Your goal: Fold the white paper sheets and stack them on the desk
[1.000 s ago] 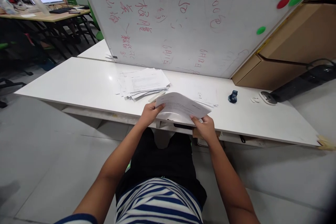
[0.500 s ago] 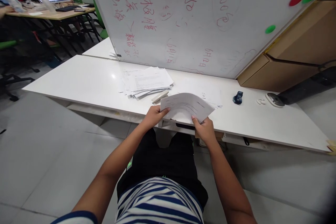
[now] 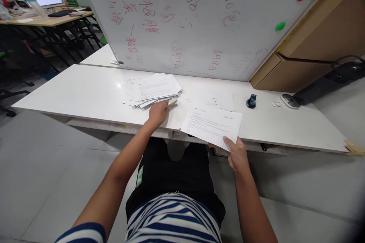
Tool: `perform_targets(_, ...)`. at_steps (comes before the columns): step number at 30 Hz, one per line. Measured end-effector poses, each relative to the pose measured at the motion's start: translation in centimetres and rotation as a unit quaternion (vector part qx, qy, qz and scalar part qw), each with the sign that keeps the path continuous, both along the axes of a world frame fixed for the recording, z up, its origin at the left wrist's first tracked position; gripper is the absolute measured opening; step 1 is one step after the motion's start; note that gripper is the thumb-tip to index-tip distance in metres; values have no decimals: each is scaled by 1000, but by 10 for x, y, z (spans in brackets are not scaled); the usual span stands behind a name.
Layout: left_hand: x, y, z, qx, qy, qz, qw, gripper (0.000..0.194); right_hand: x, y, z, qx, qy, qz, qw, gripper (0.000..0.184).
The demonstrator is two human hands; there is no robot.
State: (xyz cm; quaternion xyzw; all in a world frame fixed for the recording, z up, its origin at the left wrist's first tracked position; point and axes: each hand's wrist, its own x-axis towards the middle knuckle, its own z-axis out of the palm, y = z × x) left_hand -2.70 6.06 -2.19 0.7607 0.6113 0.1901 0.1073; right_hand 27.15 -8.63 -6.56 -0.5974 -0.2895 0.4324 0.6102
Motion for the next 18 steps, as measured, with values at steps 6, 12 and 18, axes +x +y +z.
perform_targets(6,-26,5,18,-96,-60,-163,980,38,-7,-11,5,-53,35,37,997,52)
perform_targets(12,-22,6,38,-159,-102,-169,967,48,-21,-2,5,-39,32,70,996,50)
perform_targets(18,7,33,28,-29,-89,-125,988,42,-45,12,11,-42,39,117,991,44)
